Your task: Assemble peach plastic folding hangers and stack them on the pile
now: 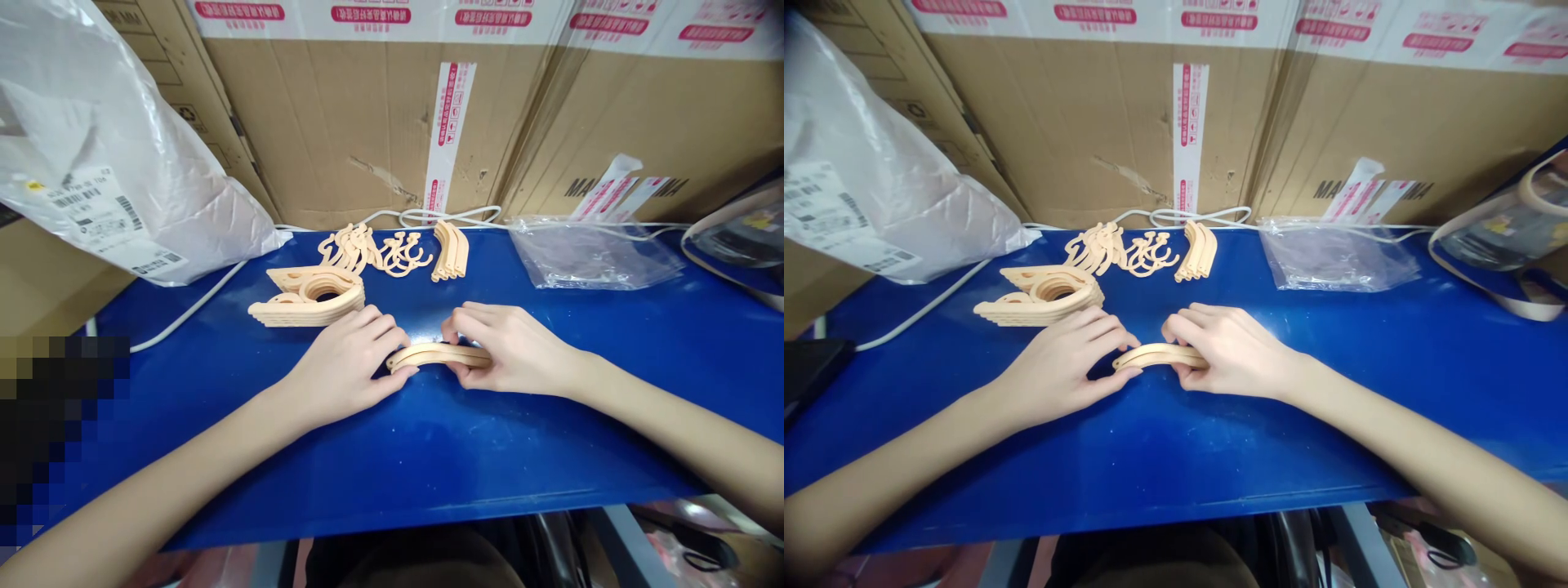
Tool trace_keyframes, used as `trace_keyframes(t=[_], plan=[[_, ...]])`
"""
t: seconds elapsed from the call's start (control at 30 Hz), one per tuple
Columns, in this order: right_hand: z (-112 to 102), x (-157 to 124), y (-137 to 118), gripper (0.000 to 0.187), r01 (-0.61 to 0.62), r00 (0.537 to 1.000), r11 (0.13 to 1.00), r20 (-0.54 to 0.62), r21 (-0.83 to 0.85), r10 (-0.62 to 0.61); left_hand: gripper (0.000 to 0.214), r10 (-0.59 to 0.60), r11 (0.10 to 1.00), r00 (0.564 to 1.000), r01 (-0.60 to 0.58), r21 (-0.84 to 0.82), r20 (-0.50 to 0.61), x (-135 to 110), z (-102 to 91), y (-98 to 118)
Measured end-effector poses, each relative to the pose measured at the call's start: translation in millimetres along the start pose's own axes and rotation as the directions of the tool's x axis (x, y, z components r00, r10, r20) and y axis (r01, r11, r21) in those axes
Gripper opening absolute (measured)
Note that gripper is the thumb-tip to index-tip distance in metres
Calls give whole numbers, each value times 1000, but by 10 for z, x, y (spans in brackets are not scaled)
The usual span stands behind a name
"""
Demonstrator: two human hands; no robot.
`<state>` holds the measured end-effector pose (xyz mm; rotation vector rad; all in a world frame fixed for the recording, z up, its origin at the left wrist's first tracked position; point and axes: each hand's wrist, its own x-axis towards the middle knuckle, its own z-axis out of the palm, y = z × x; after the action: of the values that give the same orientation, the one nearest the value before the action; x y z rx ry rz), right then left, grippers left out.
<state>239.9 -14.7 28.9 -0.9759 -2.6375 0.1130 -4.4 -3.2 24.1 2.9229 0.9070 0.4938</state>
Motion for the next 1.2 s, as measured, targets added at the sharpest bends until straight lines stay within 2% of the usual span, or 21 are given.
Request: trace_keyframes(t=[0.2, 0.37, 0.6, 0.77, 1.03, 1.2], plan=[[114, -41, -34, 8, -8, 999, 1000, -51, 20, 9, 18, 4, 997, 998, 1, -76, 65, 2, -38, -28], [185, -44, -28, 7, 15, 996, 1000, -91, 24, -13, 13, -71, 982, 987, 95, -166, 147, 6, -70, -55], [210, -40, -49, 7, 29, 998, 997, -51, 75, -25, 11, -129, 934, 955, 208, -291, 268, -20, -94, -89], [210, -26, -46, 12, 45, 999, 995, -5, 85, -45, 11, -139, 939, 943, 223, -261, 304, -12, -104, -76], [207, -15, -57, 18, 43, 998, 995, 37, 95, -46, 16, -107, 966, 950, 170, -197, 293, -28, -99, -59], [126, 35, -36, 31, 34, 999, 998, 21, 54, -35, 20, -112, 979, 953, 155, -133, 282, -30, -69, -45]])
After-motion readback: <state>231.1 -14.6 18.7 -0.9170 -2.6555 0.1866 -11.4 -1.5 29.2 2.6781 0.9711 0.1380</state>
